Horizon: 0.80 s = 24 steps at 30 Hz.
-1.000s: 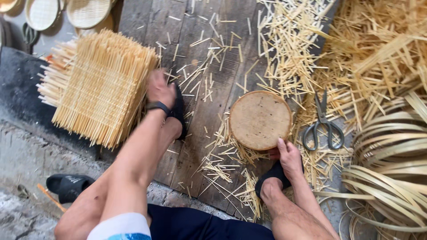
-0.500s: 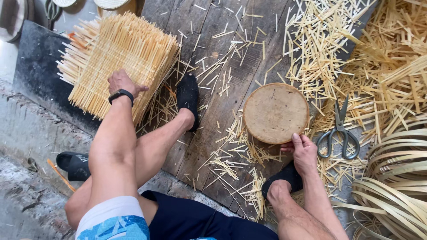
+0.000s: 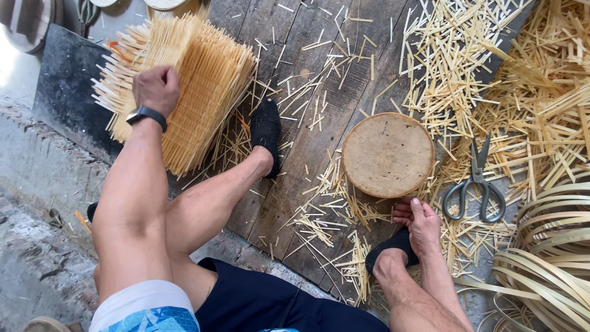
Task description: The person repeatedly trims the edges of woven bamboo mats using shears and a wooden mold. They place a circular frame on the mat, press it into the mold, and cut the excess bamboo strips around the perimeter. The finished pieces are stacked nearby.
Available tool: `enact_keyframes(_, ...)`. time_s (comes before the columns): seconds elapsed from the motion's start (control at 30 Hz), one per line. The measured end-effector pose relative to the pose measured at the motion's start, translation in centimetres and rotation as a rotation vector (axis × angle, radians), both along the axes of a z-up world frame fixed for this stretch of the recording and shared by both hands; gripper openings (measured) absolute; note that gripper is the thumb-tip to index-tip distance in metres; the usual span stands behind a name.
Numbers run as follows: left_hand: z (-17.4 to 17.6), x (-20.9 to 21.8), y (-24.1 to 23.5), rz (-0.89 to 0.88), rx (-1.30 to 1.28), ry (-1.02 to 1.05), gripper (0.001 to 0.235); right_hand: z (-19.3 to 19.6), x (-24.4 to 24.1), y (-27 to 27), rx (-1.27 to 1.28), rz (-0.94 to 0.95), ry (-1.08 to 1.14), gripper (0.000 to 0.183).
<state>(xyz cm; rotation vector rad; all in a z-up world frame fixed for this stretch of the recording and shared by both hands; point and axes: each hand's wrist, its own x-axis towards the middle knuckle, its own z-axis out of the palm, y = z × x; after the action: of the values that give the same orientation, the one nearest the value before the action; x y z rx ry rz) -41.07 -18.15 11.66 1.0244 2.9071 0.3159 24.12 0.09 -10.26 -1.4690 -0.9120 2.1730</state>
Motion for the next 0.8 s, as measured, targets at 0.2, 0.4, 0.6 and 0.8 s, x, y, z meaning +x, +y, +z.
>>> enact_keyframes(0.2, -3.2, 2.0, 4.1, 0.067, 0.309, -0.392, 0.012, 0.3, -0.8, -0.2, 0.031, 0.017, -0.018, 0.032)
enact_keyframes(0.4, -2.8, 3.8, 5.1, 0.140, 0.315, -0.078, 0.005, 0.4, 0.7, -0.1, -0.007, -0.035, 0.081, 0.031)
enact_keyframes(0.6, 4.4, 8.1, 11.4, -0.268, 0.385, 0.533, 0.015, 2.5, 0.1, 0.9, 0.062, -0.139, 0.068, 0.045)
enact_keyframes(0.8, -1.9, 31.2, 14.2, -1.221, 0.432, 0.114, 0.016, 7.3, 0.3, 4.9, -0.102, -0.284, 0.429, 0.061)
